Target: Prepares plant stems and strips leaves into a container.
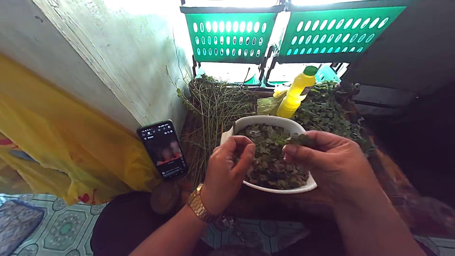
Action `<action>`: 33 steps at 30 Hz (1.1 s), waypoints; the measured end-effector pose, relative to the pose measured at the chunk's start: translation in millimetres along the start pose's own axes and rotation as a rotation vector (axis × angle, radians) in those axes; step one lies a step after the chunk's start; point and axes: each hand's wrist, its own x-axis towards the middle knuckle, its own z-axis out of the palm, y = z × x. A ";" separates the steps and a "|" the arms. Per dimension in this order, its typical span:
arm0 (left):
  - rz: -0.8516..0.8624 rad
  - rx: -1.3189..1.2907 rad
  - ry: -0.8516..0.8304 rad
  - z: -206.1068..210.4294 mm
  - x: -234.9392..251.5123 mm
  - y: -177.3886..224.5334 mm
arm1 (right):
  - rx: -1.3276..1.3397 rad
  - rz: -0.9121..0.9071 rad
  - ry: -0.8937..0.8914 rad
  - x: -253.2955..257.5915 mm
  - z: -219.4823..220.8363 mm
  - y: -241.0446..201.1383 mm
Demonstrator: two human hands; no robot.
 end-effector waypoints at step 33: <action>0.271 0.298 -0.296 -0.6 2.9 -7.8 | -0.534 -0.138 -0.411 6.5 -26.0 -3.5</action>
